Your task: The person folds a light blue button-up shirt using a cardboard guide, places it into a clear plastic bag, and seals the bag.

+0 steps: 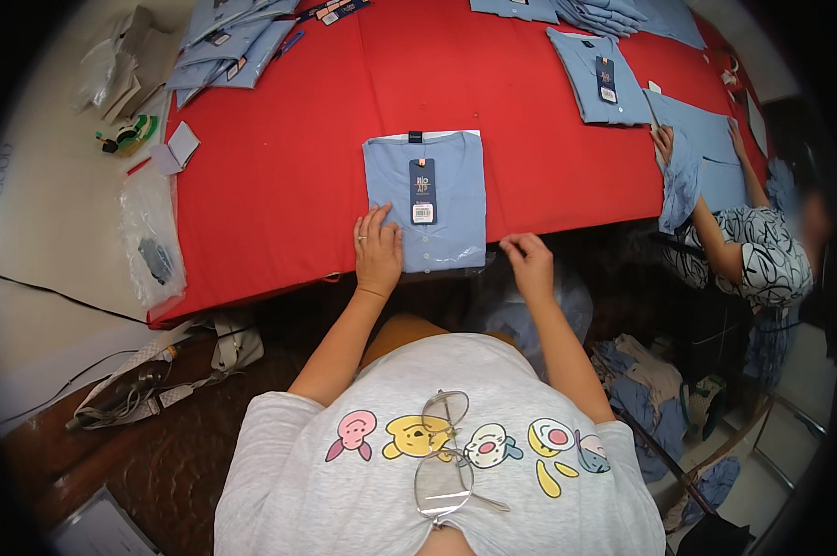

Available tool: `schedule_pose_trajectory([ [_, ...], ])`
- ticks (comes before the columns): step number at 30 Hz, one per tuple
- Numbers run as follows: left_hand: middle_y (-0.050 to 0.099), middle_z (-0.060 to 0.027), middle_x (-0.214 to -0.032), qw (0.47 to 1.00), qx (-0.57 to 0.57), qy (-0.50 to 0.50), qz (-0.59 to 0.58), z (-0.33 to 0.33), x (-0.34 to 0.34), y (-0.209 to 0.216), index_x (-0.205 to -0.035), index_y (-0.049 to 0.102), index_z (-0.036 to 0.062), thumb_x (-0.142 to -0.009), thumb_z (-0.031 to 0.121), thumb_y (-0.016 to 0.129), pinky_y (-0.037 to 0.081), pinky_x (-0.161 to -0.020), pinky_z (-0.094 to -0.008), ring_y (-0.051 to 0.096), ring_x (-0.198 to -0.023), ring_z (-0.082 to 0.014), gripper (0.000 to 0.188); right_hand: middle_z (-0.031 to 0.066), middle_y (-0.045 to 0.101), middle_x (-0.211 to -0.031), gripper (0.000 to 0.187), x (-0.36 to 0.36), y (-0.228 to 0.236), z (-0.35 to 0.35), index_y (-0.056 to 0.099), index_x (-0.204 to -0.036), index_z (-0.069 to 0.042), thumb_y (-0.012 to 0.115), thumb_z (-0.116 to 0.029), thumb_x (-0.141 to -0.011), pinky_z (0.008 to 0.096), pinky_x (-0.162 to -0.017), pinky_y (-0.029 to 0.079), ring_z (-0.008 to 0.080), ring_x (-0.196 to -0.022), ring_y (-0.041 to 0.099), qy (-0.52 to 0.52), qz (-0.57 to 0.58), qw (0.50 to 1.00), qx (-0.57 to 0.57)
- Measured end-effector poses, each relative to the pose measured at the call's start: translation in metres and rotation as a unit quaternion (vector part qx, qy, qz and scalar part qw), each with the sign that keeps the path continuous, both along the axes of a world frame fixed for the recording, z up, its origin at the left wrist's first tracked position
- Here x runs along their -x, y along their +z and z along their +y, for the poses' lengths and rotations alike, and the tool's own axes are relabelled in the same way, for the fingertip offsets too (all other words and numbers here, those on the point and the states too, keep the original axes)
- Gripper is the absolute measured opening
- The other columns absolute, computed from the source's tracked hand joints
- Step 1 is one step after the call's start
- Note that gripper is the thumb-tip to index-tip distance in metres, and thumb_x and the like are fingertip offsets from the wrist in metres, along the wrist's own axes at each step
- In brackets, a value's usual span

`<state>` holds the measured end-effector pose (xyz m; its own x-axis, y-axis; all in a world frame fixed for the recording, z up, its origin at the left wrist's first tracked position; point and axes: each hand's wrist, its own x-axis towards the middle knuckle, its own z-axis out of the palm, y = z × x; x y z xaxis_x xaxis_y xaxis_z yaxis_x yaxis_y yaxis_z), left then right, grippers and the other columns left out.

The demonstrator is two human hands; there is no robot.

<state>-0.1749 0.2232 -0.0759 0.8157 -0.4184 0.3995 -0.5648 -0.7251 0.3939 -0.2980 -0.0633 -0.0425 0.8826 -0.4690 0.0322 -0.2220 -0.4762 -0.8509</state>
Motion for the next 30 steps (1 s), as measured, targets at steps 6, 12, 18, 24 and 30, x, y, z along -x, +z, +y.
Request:
schedule_pose_trajectory([
  [6, 0.057, -0.0118, -0.154, 1.0, -0.001, 0.009, 0.022, 0.0, -0.001, 0.003, -0.11, 0.062, 0.0063, -0.106, 0.016, 0.064, 0.03, -0.127, -0.0542, 0.049, -0.149, -0.0335, 0.01, 0.0073, 0.073, -0.102, 0.017, -0.007, 0.013, -0.024, 0.076, -0.107, -0.001, 0.081, -0.007, -0.093, 0.0301, -0.078, 0.054, 0.0151, -0.083, 0.066, 0.076, -0.012, 0.991, -0.113],
  [12, 0.056, -0.0126, -0.155, 0.996, 0.012, 0.045, 0.079, -0.009, -0.001, 0.013, -0.114, 0.061, 0.0065, -0.106, 0.017, 0.063, 0.024, -0.13, -0.059, 0.047, -0.151, -0.0346, 0.013, 0.0054, 0.065, -0.099, 0.029, -0.006, 0.0, 0.0, 0.077, -0.111, -0.001, 0.088, -0.012, -0.086, 0.0291, -0.074, 0.051, 0.0122, -0.078, 0.058, 0.18, 0.118, 0.97, -0.111],
  [18, 0.045, -0.0143, -0.17, 0.998, -0.033, -0.032, 0.031, -0.064, -0.004, 0.035, -0.147, 0.062, 0.0114, -0.107, 0.025, 0.064, 0.017, -0.131, -0.0649, 0.035, -0.161, -0.0374, 0.043, 0.0134, 0.076, -0.098, 0.015, -0.017, 0.002, -0.018, 0.08, -0.104, 0.003, 0.079, -0.008, -0.094, 0.035, -0.083, 0.056, 0.0235, -0.089, 0.073, 0.161, 0.157, 0.962, -0.155],
  [24, 0.041, -0.0112, -0.174, 0.994, -0.071, -0.063, 0.05, -0.076, -0.011, 0.02, -0.159, 0.058, 0.0224, -0.11, 0.031, 0.058, 0.022, -0.13, -0.0652, 0.034, -0.161, -0.0383, 0.05, 0.0144, 0.076, -0.098, 0.013, -0.027, 0.016, -0.023, 0.082, -0.102, 0.0, 0.077, -0.008, -0.094, 0.0372, -0.083, 0.058, 0.0294, -0.092, 0.075, 0.15, 0.055, 0.987, -0.033],
  [30, 0.047, -0.0116, -0.169, 0.994, -0.029, -0.075, 0.077, -0.076, -0.019, 0.02, -0.153, 0.062, 0.0167, -0.109, 0.025, 0.06, 0.025, -0.131, -0.0589, 0.038, -0.159, -0.0356, 0.044, 0.0104, 0.075, -0.095, 0.009, -0.071, 0.027, -0.022, 0.082, -0.096, -0.004, 0.079, -0.01, -0.09, 0.0396, -0.077, 0.058, 0.029, -0.083, 0.072, 0.147, 0.026, 0.986, 0.074],
])
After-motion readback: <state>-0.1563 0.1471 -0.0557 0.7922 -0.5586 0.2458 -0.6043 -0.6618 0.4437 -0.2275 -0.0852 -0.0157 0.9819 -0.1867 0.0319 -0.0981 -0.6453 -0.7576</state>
